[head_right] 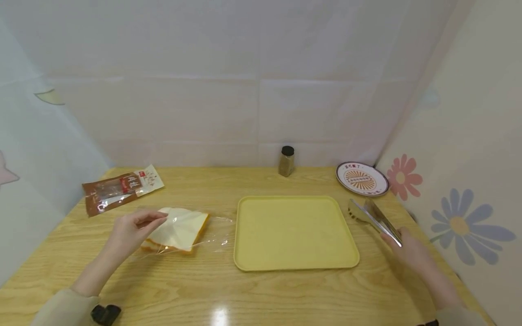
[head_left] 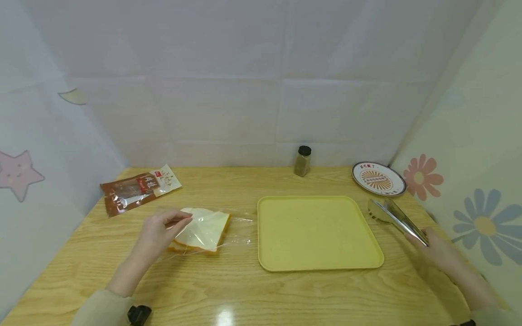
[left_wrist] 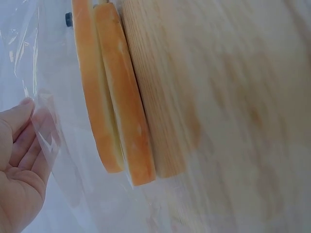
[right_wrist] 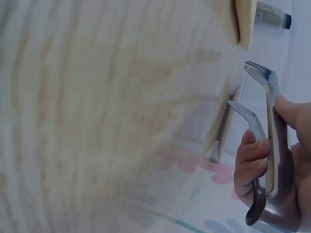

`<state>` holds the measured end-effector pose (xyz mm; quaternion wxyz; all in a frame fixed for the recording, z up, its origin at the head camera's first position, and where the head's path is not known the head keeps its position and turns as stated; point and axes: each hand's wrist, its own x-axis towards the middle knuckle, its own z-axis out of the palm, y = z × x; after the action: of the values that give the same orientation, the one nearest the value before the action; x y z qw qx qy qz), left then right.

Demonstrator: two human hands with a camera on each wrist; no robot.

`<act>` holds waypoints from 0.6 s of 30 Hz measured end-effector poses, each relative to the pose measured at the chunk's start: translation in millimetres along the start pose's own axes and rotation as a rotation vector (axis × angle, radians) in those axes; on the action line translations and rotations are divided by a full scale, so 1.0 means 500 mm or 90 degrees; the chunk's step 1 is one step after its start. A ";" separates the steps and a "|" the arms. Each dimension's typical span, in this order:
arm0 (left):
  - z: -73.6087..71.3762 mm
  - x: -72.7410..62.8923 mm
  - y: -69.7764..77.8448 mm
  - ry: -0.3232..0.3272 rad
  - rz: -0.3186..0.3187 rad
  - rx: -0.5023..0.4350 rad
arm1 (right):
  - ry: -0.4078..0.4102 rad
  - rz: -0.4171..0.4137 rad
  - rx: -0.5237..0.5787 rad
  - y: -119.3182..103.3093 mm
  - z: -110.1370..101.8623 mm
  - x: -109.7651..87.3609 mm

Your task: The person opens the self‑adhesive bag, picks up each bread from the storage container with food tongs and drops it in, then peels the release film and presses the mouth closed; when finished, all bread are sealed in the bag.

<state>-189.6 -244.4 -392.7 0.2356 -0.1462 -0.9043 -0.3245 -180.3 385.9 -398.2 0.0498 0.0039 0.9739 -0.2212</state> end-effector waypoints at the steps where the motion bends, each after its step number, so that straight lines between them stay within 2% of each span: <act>1: -0.001 -0.001 0.000 -0.001 -0.001 0.002 | -0.003 0.005 -0.001 0.004 0.001 0.003; 8: -0.005 -0.008 -0.004 -0.001 -0.002 0.010 | -0.004 0.007 -0.022 0.021 0.011 0.030; 18: -0.009 -0.009 -0.005 0.008 -0.004 0.019 | 0.007 -0.013 -0.043 0.010 0.022 0.060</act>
<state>-185.5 -249.6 -393.3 0.2423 -0.1381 -0.9080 -0.3126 -209.1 385.2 -413.1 0.0425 -0.0061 0.9811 -0.1885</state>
